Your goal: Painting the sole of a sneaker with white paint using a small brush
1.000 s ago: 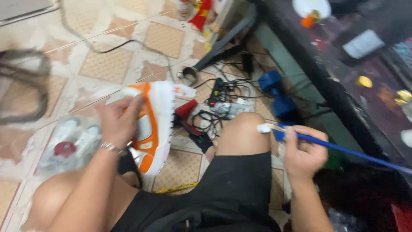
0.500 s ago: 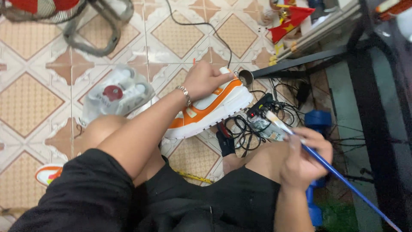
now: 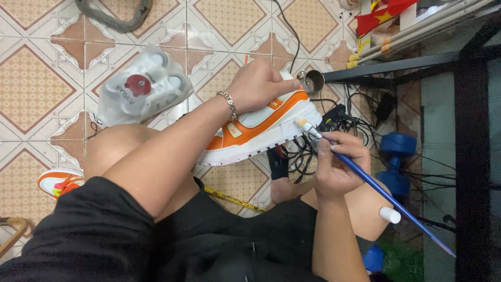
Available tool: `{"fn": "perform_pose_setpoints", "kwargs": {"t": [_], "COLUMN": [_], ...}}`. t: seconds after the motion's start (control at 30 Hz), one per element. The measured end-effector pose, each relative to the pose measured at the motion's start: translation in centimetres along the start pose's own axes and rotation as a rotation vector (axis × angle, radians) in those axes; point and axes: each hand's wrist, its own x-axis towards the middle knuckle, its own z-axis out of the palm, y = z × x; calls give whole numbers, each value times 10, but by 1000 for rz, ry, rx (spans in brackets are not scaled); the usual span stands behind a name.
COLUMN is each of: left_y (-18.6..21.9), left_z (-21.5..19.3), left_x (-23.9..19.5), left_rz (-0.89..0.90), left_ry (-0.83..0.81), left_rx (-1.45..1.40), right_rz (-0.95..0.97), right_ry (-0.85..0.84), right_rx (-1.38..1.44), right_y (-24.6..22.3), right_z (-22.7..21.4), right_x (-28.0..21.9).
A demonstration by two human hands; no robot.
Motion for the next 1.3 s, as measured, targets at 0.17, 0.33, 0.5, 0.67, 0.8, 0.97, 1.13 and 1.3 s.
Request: {"fn": "perform_pose_setpoints", "kwargs": {"t": [0.17, 0.33, 0.5, 0.67, 0.8, 0.97, 1.13, 1.3], "left_y": [4, 11, 12, 13, 16, 17, 17, 12], "left_z": [3, 3, 3, 1, -1, 2, 0, 0], "left_x": [-2, -8, -10, -12, -15, -16, -15, -9], "left_rz": [25, 39, 41, 31, 35, 16, 41, 33], "left_ry": [2, -9, -20, -25, -21, -32, -24, -32], "left_rx": [-12, -27, -26, -28, -20, -28, -8, -18], "right_rz": [10, 20, -83, -89, -94, -60, -134, -98], "right_ry": [-51, -55, -29, -79, -44, -111, -78, -144], "right_rx": [2, -55, -93, -84, -81, -35, -127, -74], "right_y": [-8, -12, -2, -5, -3, -16, -1, -10], "right_z": [4, 6, 2, 4, 1, 9, -2, 4], "right_x": [0, 5, -2, -2, 2, -3, -4, -5]}}
